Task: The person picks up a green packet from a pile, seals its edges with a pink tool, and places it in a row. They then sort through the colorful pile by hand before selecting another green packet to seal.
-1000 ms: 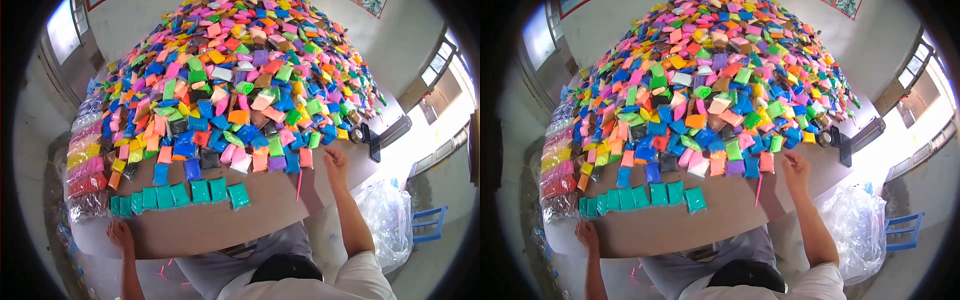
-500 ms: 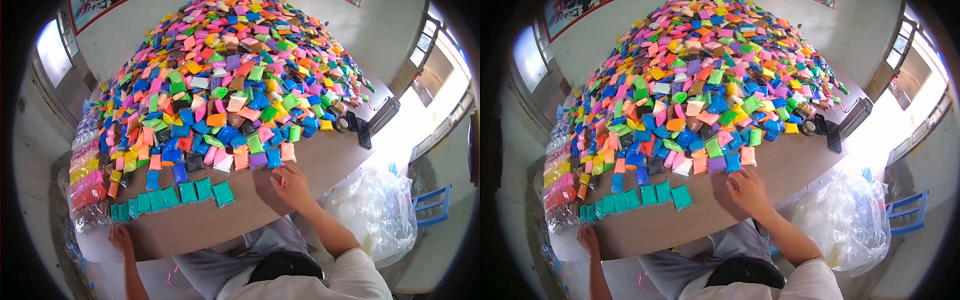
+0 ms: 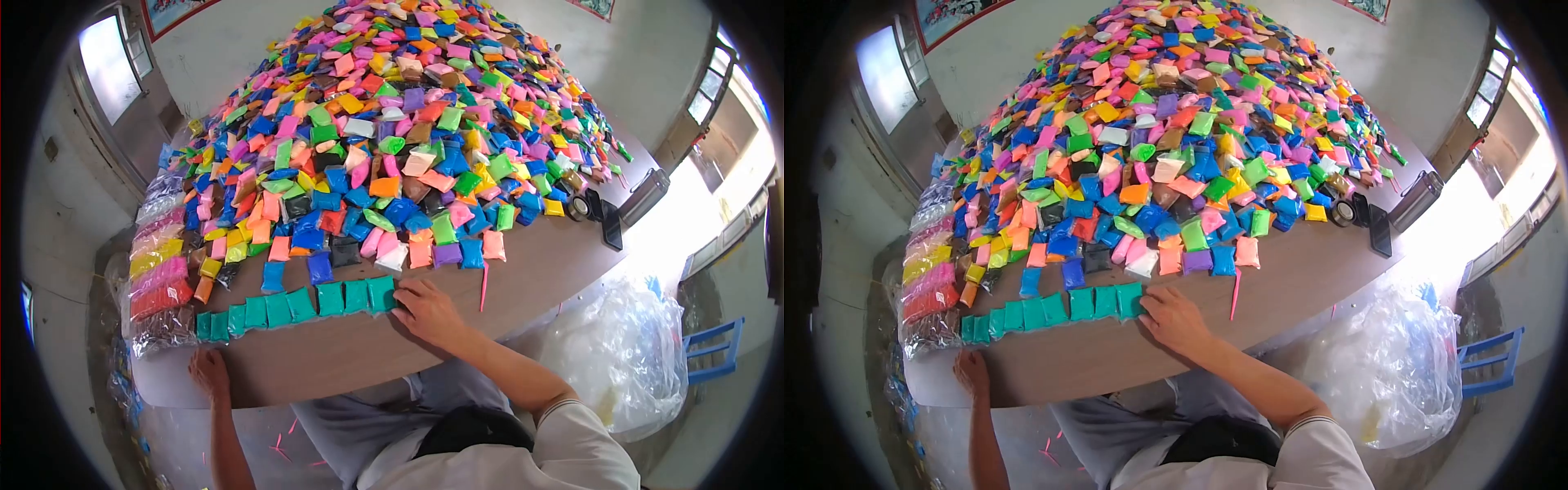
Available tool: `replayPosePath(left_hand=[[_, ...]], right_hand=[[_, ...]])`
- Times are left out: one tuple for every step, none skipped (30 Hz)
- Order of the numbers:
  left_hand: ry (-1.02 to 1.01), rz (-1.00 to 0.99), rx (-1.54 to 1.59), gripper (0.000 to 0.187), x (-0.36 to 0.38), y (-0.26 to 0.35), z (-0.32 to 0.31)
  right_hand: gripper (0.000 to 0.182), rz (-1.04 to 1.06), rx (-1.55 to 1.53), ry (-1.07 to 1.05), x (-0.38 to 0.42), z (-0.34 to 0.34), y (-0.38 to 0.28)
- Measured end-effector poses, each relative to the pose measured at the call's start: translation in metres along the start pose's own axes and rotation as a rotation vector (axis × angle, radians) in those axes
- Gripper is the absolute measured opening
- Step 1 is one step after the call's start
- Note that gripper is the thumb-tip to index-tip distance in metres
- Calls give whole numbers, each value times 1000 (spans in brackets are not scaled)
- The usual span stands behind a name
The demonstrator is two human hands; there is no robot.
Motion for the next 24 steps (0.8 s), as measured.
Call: replayPosePath(left_hand=[[-3,7,-5,17,-1,1,0],[11,1,5,17,0,2,1],[26,-6,17,17,1,5,4],[42,-13,31,17,1,7,6],[35,-17,36,16,-1,9,7],[26,-22,39,16,0,9,8],[15,-27,42,16,0,9,9],[27,-33,49,16,0,10,9],[39,-38,55,16,1,10,9],[52,-42,60,16,1,9,9],[32,-35,56,16,0,8,8],[11,-29,52,16,0,6,7],[-9,-21,49,16,0,5,6],[5,-23,44,16,0,6,6],[18,-23,40,16,1,7,7],[32,-21,35,17,0,7,7],[24,-17,37,17,-1,7,6],[14,-13,37,17,-1,7,5],[4,-9,37,17,-1,6,5],[9,-13,30,17,-1,5,5],[16,-17,25,17,-1,5,5],[23,-23,22,17,0,6,5],[24,-26,30,17,0,6,4],[26,-32,40,17,1,4,2]], right_hand=[[30,21,26,27,-4,-1,-3],[30,42,52,53,-8,-3,-6],[31,41,45,44,-12,-3,-11],[32,41,41,37,-16,-2,-18],[33,40,37,31,-21,-1,-23],[36,77,38,38,-25,-4,-30],[39,112,38,45,-28,-8,-37],[42,149,40,53,-31,-12,-42],[45,161,58,22,-33,-19,-45],[48,174,75,-9,-36,-28,-47],[51,185,91,-40,-36,-37,-48],[52,183,99,-76,-33,-47,-46],[54,181,109,-111,-31,-57,-43],[56,179,118,-147,-28,-65,-41],[56,174,115,-167,-28,-66,-40],[56,169,111,-189,-28,-66,-39],[56,165,108,-211,-28,-66,-38],[56,167,119,-211,-27,-65,-39],[56,171,131,-211,-27,-64,-40],[56,172,143,-209,-26,-63,-41],[56,175,144,-214,-26,-64,-41],[57,175,146,-218,-25,-66,-41],[57,172,152,-220,-24,-66,-39],[56,177,139,-212,-23,-67,-38]])
Point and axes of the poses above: each hand's wrist, its own x-axis away from the middle knuckle, its own z-axis out of the back of the hand, y = z × x, the point moved 6 cm from there along -x, towards the middle knuckle, and after that the axes turned 6 degrees about -x, right-handed, at the moved point
